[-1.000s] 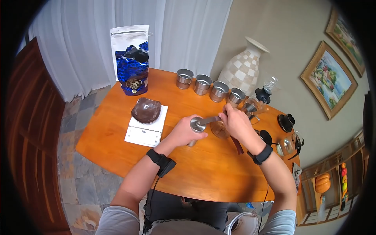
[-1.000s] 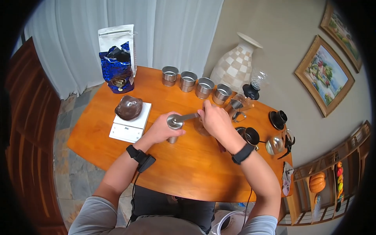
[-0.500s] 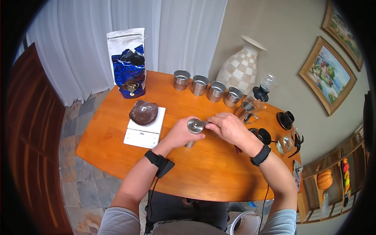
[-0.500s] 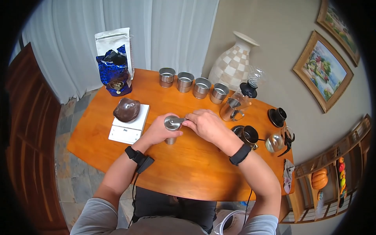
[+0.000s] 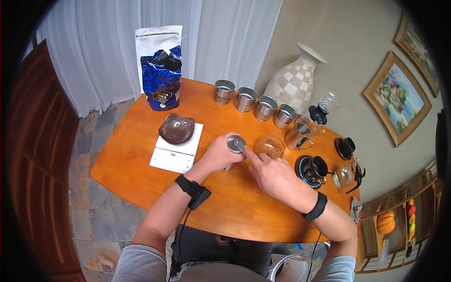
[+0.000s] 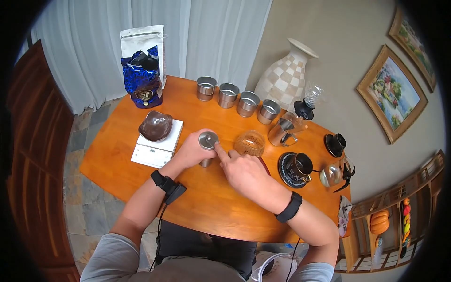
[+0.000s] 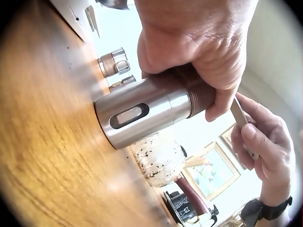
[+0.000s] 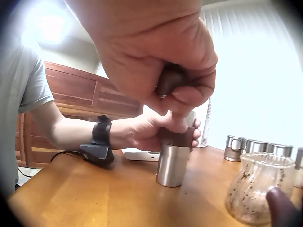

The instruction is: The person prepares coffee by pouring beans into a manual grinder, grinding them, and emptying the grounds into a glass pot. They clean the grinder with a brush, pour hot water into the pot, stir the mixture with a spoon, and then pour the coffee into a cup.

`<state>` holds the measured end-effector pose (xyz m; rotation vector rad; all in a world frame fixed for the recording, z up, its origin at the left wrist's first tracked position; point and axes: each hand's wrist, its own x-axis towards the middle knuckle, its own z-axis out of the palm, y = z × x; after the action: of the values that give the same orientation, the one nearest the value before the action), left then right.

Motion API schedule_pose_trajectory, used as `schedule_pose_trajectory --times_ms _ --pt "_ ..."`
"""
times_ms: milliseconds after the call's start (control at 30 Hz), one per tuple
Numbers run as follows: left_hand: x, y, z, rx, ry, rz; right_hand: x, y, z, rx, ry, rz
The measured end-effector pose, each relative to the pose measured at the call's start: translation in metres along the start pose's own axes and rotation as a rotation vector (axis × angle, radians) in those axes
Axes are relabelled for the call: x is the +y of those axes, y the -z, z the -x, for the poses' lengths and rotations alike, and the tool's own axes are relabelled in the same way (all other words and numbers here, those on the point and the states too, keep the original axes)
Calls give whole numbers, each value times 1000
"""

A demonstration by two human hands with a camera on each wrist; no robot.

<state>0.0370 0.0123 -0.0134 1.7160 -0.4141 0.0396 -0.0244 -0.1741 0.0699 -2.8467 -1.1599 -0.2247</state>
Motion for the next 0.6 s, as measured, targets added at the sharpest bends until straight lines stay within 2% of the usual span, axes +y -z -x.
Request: schedule_pose_trajectory --times_ms 200,400,600 --pt "1 0 0 -6 19 0 8 6 -5 -57 72 79" --pt "-10 -1 -2 21 -35 -20 -15 4 0 -78 -16 94" --pt "-10 -1 0 32 -75 -42 -40 17 13 -134 128 85"
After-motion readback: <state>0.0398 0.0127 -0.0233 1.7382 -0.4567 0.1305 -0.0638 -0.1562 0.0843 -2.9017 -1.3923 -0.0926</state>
